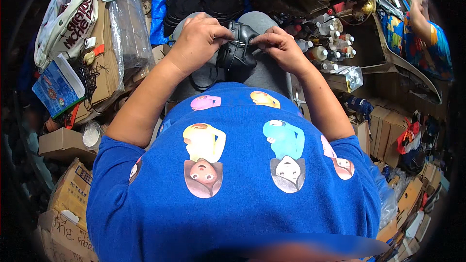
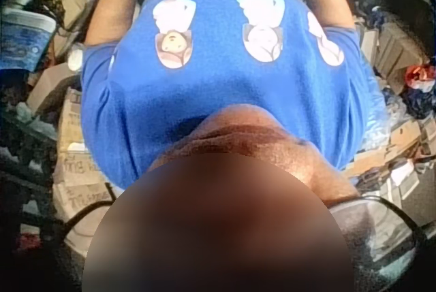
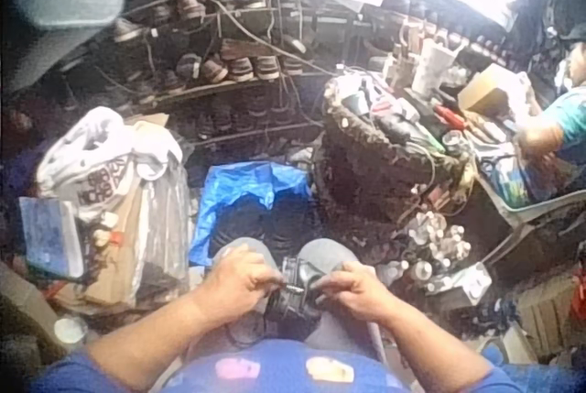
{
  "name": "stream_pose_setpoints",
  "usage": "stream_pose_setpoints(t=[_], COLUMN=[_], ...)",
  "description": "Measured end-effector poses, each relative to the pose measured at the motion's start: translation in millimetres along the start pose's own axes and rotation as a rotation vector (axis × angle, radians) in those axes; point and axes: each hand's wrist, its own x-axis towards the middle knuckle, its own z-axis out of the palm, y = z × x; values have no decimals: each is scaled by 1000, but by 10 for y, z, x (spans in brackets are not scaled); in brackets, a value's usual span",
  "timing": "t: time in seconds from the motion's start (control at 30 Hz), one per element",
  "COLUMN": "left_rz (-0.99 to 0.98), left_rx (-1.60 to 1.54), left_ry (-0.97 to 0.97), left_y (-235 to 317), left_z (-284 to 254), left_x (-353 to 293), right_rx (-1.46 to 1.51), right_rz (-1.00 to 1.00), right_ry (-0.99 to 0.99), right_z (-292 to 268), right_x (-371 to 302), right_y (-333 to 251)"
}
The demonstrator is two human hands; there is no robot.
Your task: Stitching or repairing a black shoe upper using thread.
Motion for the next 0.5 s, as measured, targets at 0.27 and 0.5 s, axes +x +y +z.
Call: stream_pose_setpoints(t=[0.27,0.5], left_rz=[-56,-20], left_rx=[-3,-29], left_ry=[-11,4], left_y=[38,19], left_z=[29,64], left_x=[19,52], right_rx=[3,11], right_rz=[30,3], right_ry=[-25,-7], right_z=[-2,14], right_x=[0,15], right_y=[31,74])
